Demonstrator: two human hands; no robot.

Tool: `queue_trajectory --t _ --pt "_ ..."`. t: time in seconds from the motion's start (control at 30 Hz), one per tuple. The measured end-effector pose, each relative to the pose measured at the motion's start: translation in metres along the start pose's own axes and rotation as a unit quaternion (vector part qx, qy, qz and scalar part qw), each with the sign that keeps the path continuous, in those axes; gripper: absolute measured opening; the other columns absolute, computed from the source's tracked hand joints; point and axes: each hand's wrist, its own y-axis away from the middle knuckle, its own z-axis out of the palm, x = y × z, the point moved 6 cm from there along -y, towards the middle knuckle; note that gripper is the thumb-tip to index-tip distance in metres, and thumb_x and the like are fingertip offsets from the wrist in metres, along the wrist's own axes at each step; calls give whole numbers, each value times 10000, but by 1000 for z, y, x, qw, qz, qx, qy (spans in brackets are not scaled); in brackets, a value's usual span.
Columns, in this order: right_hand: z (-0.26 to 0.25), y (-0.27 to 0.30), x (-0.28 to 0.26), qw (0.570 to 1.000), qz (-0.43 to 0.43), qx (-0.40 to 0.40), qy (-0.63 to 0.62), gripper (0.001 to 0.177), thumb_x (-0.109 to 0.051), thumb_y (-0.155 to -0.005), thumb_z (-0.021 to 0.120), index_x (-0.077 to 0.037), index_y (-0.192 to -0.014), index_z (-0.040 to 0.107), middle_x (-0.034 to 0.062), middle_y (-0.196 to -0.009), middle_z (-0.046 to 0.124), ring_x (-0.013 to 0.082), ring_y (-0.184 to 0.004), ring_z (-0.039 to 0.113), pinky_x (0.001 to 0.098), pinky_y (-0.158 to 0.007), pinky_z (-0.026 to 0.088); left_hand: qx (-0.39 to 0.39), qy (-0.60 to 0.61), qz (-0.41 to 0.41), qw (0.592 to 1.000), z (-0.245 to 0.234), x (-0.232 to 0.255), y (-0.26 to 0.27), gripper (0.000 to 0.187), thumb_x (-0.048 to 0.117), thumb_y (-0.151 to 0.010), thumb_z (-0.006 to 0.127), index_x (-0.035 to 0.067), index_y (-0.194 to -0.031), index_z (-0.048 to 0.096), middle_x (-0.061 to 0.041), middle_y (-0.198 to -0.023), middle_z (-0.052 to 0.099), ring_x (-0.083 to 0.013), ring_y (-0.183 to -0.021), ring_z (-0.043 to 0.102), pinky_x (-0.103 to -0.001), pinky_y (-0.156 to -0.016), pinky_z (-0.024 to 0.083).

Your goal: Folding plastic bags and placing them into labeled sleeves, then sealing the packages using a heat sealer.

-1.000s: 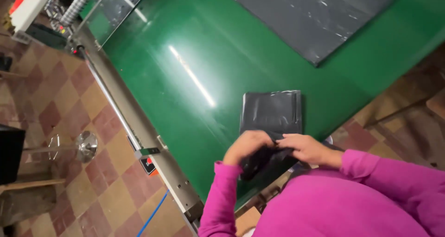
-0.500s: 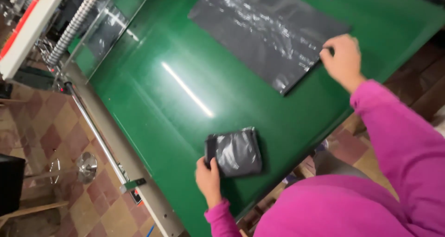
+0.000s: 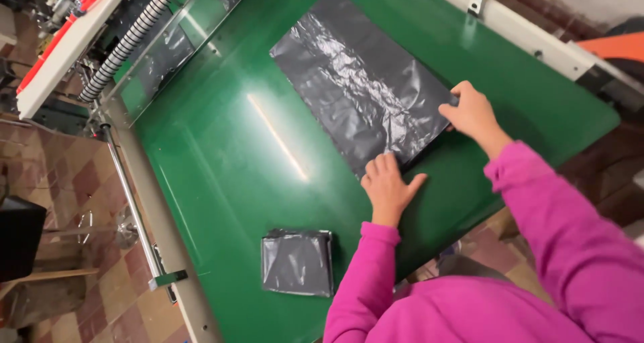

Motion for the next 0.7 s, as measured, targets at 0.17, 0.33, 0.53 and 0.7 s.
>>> queue_trajectory --t 0.17,0.33,0.53,0.7 --pt "-72 80 -45 930 -50 -83 -354 538 -63 -895 673 -81 -1422 571 35 -1152 675 129 -666 640 283 -494 522 16 -40 34 999 -8 -41 33 332 161 -724 770 136 -1029 642 -30 -977 639 -288 -973 600 -455 -764 469" --pt "-48 49 43 889 24 -223 -400 284 -177 -968 628 1 -1169 720 98 -998 708 167 -610 673 292 -483 523 -1 257 15 966 -48 -59 33 242 61 -785 728 38 -1024 698 -95 -999 720 -272 -954 685 -385 -802 529" --pt "-44 -54 -38 986 29 -126 -101 482 -514 -1015 616 -60 -1060 770 180 -873 744 269 -691 648 396 -606 483 37 425 -194 883 47 -139 -54 199 135 -974 699 -29 -1086 697 -136 -879 691 -170 -848 614 -332 -785 528" --pt "18 -151 -103 969 -158 167 91 580 -567 -815 859 -46 -1014 700 161 -1056 695 377 -968 681 453 -755 542 58 278 -217 934 101 -173 -98 300 233 -964 684 -23 -1117 709 -208 -933 732 -289 -818 728 -384 -759 524"
